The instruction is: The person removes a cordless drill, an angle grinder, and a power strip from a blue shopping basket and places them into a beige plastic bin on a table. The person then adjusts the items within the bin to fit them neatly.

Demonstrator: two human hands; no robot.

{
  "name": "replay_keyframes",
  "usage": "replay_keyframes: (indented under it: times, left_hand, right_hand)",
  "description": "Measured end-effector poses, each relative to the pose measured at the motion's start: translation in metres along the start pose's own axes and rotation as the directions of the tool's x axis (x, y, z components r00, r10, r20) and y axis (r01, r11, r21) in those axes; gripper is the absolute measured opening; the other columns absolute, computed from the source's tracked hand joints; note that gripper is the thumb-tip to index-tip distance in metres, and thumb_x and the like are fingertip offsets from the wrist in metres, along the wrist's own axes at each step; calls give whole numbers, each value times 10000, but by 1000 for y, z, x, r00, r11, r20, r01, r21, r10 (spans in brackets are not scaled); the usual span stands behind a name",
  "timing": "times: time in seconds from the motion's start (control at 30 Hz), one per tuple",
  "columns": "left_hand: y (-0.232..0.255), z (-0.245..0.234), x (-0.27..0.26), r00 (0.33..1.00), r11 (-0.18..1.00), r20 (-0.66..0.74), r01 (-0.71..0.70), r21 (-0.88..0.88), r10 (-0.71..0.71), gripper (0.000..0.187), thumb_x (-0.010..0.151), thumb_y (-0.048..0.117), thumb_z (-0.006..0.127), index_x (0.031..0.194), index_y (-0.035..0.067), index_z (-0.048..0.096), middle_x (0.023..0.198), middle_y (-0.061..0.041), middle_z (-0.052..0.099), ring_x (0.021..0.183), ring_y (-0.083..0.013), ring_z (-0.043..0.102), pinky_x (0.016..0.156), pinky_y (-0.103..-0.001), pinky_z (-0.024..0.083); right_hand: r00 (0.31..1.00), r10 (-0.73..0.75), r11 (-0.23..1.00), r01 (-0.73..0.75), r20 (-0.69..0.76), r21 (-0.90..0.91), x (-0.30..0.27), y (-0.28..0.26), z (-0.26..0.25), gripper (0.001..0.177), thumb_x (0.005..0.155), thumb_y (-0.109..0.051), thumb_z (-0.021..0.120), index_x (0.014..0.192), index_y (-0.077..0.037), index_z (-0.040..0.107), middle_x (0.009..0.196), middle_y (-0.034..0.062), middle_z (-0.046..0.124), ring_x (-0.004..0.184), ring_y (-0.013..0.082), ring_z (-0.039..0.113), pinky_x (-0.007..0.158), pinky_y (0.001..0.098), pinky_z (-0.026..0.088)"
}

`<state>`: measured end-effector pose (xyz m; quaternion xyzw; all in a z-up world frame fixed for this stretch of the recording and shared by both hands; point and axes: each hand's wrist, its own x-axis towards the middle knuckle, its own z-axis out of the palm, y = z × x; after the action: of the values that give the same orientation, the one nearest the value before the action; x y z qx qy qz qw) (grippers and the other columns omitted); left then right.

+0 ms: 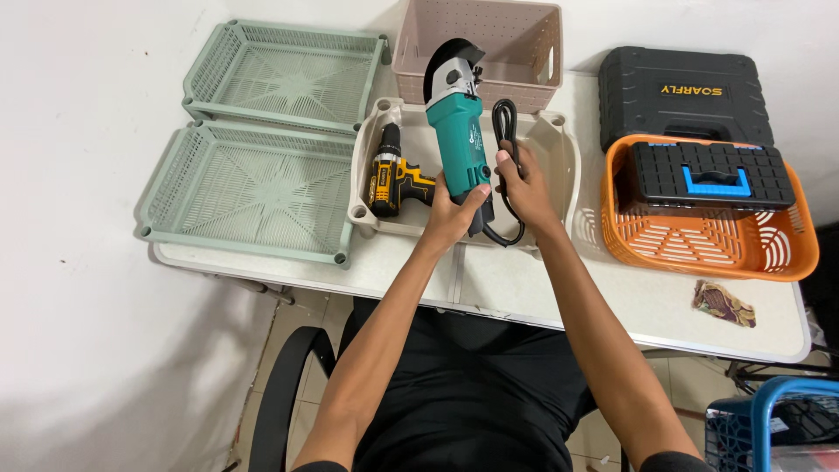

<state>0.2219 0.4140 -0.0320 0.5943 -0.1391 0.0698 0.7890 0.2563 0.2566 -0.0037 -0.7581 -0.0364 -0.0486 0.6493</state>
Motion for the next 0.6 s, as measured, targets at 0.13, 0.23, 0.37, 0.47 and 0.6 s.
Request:
replay_keyframes:
  times: [0.13, 0.23, 0.37, 0.47, 0.6]
  left_hand:
    - [-8, 3, 0, 998, 999, 48, 31, -27, -29, 719, 923, 277, 753, 1415, -57, 350, 1157, -104, 603, 1021, -138, 640, 865, -300, 572]
    - [-12, 3, 3, 996, 998, 72, 52, 18, -53, 825, 916, 286, 747, 1479, -72, 262, 1231, -140, 556, 1089, -166, 612, 901, -323, 572]
    - [-21, 6, 3, 992, 997, 112, 59, 50, -65, 871, 941, 320, 721, 1530, -65, 208, 1333, -167, 479, 1191, -194, 557, 955, -331, 551]
    - [-26, 6, 1, 986, 995, 148, 69, 76, -80, 867, 953, 347, 717, 1538, -48, 213, 1357, -173, 484, 1220, -196, 556, 977, -326, 536]
    - [-32, 4, 2, 966, 977, 157, 190, 96, -204, 806, 919, 353, 723, 1523, -31, 351, 1228, -210, 584, 1059, -215, 623, 872, -331, 565]
  right_hand:
    - [969, 156, 972, -185, 190, 144, 9, 10, -3, 687, 967, -492, 610, 1464, -30, 505, 1285, 108, 643, 1100, 154, 645, 857, 299, 574]
    - [931, 184, 937, -263, 316, 229, 17, 11, -3, 798, 944, -560, 625, 1467, 27, 491, 1229, 162, 648, 1045, 190, 648, 835, 308, 575]
    - [896, 278, 923, -350, 346, 163, 20, 10, -10, 888, 827, -565, 718, 1382, 102, 532, 1157, 207, 671, 982, 242, 703, 805, 337, 603]
    - [902, 329, 930, -361, 280, 72, 22, 5, -13, 875, 751, -464, 778, 1365, 108, 528, 1130, 220, 676, 954, 262, 711, 789, 353, 609]
    - [953, 239, 971, -239, 188, -24, 17, -2, -12, 876, 718, -365, 798, 1388, 106, 489, 1160, 201, 674, 1004, 263, 713, 856, 356, 601]
